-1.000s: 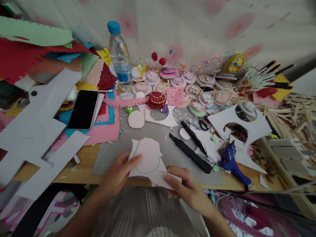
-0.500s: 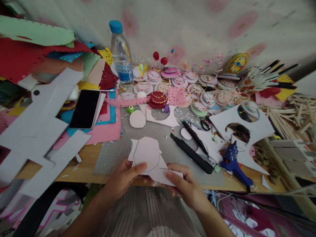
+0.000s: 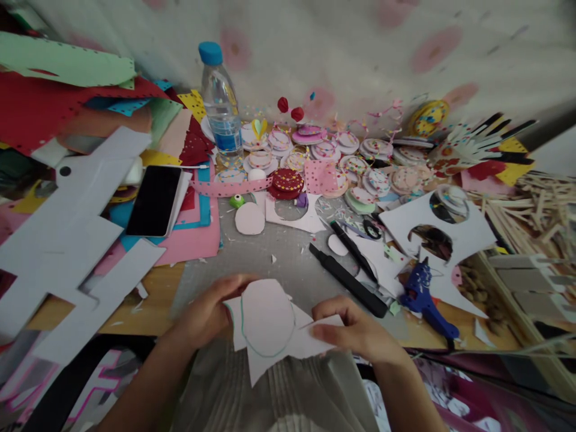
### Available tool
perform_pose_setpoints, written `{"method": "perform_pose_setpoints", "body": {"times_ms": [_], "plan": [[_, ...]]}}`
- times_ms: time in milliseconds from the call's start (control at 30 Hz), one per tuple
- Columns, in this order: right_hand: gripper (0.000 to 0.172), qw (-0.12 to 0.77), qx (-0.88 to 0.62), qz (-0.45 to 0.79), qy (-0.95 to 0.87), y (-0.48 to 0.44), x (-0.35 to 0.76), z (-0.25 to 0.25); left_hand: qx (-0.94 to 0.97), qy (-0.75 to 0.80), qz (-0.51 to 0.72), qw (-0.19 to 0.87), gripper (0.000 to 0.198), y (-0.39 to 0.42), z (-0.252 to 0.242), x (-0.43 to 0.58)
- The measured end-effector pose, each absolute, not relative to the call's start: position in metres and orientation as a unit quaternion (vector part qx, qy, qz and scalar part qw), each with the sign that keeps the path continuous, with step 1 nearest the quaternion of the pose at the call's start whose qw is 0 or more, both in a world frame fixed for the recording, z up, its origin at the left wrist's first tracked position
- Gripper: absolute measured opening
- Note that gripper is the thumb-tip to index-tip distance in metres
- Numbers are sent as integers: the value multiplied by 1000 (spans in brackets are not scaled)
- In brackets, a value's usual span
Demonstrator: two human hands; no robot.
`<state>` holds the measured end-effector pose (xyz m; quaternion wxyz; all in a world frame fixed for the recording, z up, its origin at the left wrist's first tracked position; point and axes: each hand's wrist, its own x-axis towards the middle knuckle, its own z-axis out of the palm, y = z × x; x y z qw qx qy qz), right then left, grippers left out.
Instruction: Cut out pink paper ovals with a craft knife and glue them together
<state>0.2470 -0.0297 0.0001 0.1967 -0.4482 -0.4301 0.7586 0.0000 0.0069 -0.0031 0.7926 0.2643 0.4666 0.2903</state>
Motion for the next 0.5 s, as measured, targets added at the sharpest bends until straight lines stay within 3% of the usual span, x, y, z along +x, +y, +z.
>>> {"method": "perform_pose_setpoints", "body": {"times_ms": [100,233,300,367,500], "plan": [[44,273,-518,628,-512,-24,249,3,308,507,270,758,45,7,-7,-7],[23,371,-640,302,-601,-25,264,-4,427,548,301,653,41,8,-11,-11],[17,340,-649,159,-662,-29,278,-13,427,564,325,628,44,6,-14,-11],[25,275,-648,62,-708,-34,291,-23,399,564,344,636,49,2,-17,-10],[38,156,-658,6,-737,-40,300,-42,354,551,344,673,51,-8,-20,-1]]}}
